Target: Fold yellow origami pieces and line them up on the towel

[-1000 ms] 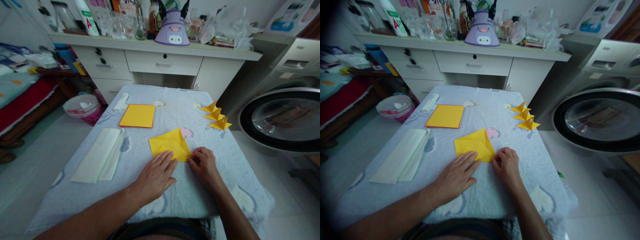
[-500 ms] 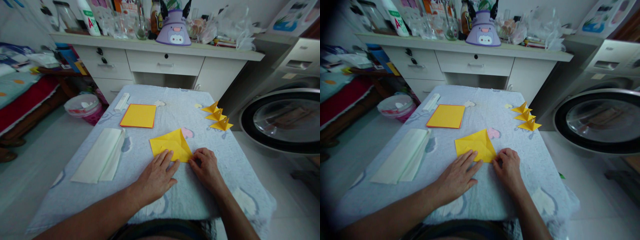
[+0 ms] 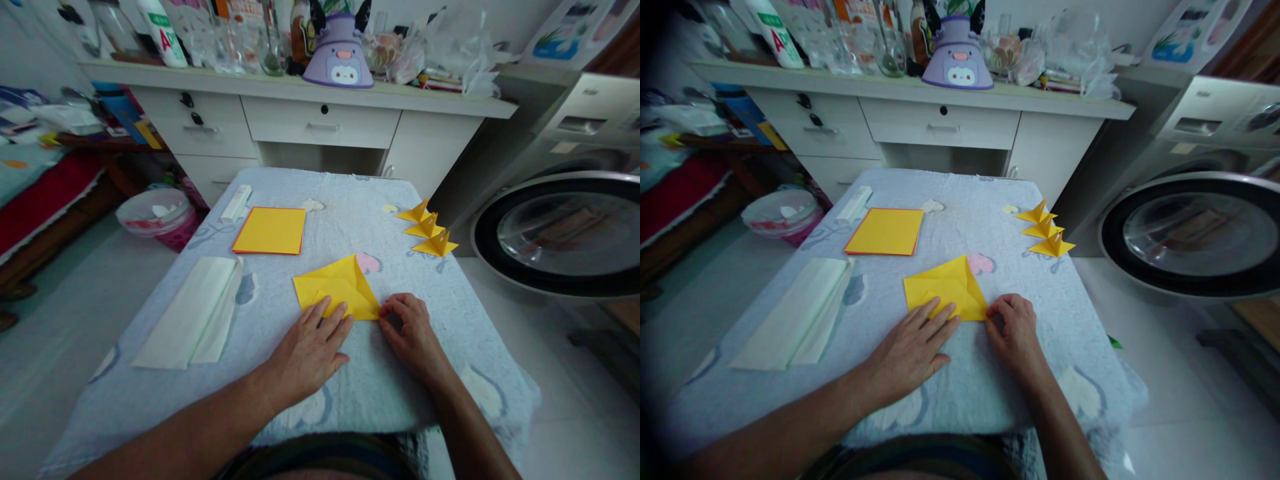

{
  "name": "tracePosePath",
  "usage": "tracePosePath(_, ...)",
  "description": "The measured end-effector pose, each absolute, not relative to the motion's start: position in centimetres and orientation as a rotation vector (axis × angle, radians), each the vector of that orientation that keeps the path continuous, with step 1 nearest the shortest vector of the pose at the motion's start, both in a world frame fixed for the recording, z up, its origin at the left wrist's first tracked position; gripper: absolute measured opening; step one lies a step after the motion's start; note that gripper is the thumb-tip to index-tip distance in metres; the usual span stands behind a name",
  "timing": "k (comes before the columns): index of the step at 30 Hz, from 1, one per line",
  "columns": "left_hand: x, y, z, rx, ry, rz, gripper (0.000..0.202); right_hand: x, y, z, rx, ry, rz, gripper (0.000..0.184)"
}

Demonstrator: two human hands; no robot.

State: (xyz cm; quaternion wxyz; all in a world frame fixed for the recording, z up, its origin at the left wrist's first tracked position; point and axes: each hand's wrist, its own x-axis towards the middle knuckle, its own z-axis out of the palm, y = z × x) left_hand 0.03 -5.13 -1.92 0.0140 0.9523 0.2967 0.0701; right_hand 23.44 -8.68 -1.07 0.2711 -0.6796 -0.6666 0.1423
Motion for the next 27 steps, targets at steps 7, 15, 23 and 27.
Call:
tracePosePath(7, 0.1, -5.1, -1.8, 2.974, 0.929, 0.212, 0.064, 23.6, -8.9, -1.0, -1.847, -1.774, 0.451, 0.008)
tracePosePath(15, 0.1, -5.2, -1.8, 2.959, 0.938, 0.221, 0.063, 22.8, -8.4, -1.1, -1.949, -1.801, 0.373, 0.007)
tracePosePath(23, 0.2, -5.3, -1.9, 2.958, 0.962, 0.237, 0.064, 22.3, -8.5, -1.4, -2.002, -1.772, 0.261, 0.008)
tracePosePath(27, 0.2, -5.3, -2.1, 2.956, 0.976, 0.24, 0.067, 22.3, -8.5, -1.4, -2.021, -1.75, 0.265, 0.007)
